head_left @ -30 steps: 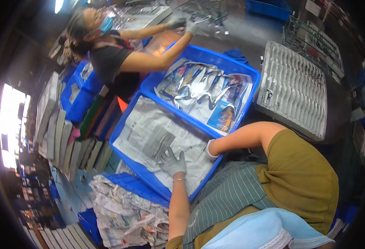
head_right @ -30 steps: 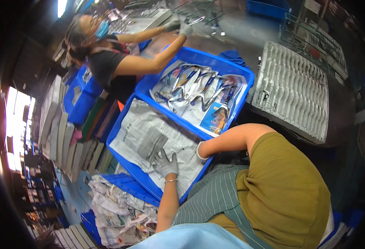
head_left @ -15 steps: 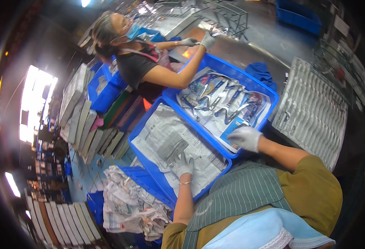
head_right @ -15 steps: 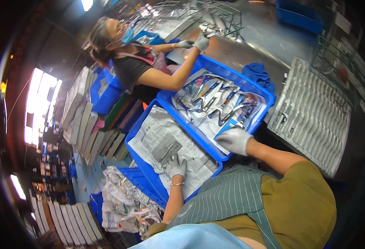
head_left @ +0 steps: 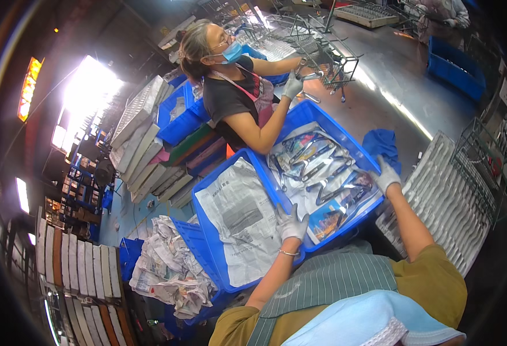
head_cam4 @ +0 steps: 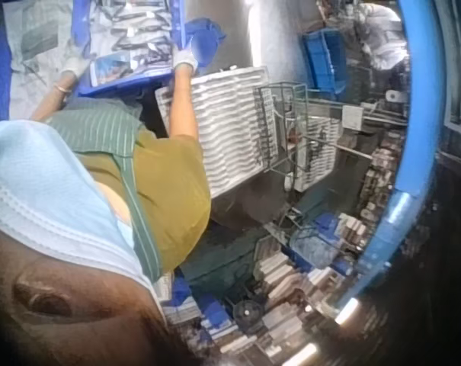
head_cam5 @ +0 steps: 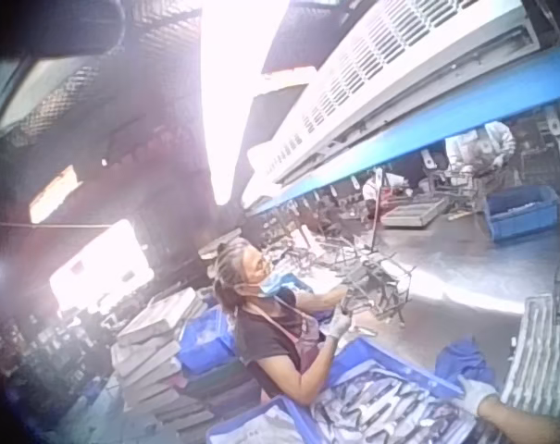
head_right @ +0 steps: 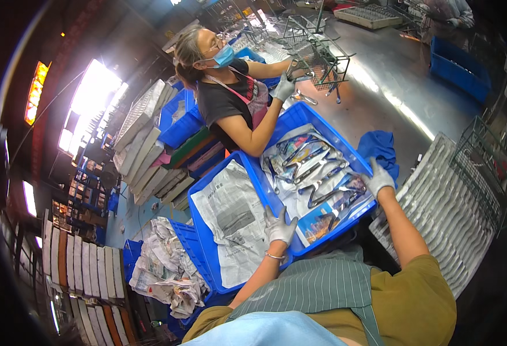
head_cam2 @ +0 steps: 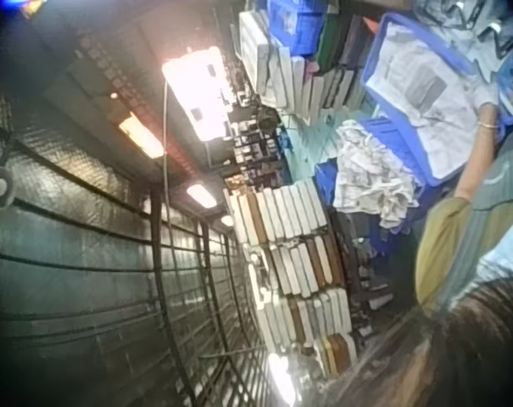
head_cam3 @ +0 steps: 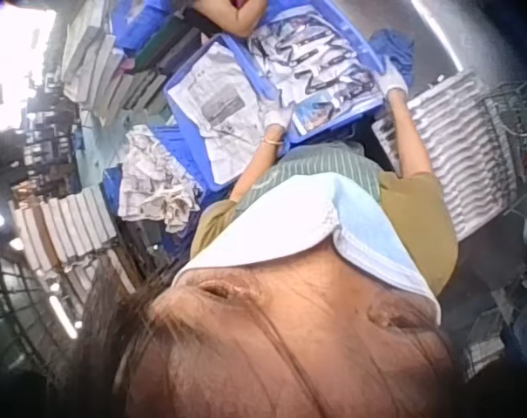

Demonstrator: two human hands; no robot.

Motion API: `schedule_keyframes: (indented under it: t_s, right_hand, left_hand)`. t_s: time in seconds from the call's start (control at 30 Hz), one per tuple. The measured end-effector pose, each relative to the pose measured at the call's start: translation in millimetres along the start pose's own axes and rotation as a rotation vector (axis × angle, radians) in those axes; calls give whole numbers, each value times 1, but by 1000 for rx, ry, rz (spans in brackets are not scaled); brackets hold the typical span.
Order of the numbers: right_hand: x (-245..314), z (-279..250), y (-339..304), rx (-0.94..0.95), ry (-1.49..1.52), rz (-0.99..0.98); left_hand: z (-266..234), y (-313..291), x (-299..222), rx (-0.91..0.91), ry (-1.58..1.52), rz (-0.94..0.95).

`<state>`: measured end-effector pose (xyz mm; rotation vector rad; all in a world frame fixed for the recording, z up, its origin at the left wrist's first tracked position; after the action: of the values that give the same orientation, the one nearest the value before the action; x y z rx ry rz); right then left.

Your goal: The person sorts metal parts and newspaper by hand, arranging them into blue crates on a work table.

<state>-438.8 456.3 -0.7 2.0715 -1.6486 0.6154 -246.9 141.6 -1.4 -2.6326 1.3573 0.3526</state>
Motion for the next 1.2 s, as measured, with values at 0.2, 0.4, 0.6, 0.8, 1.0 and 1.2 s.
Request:
schedule_keyframes:
  t_s: [0.2, 0.4, 0.6, 0.8, 1.0, 1.2]
  right_hand:
    - [-5, 13, 2, 153, 104, 46]
    - [-7, 10, 3, 101, 188, 47]
    - [-11, 13, 5, 92, 215, 29]
    - [-11, 13, 6, 131, 252, 30]
    - [-14, 17, 9, 121, 290, 30]
    - [-11, 12, 7, 121, 293, 27]
  left_hand:
    - [9, 6, 6, -56, 47, -68]
    - [5, 6, 5, -72, 61, -90]
    - [4, 6, 4, -77, 52, -94]
    - [3, 3, 3, -128, 14, -77]
    - [1, 9, 0, -85, 70, -130]
    - [1, 8, 0, -87, 78, -144]
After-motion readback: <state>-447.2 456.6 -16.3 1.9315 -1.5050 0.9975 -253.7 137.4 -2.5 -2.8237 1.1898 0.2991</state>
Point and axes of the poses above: each hand's wrist, its own y-axis towards the middle knuckle, its own z-axis out of the palm, x = y × z, the point moved 10 cm from there along y, towards the middle knuckle, and after that the axes turned 5 degrees about -z, right-handed, at the moved point
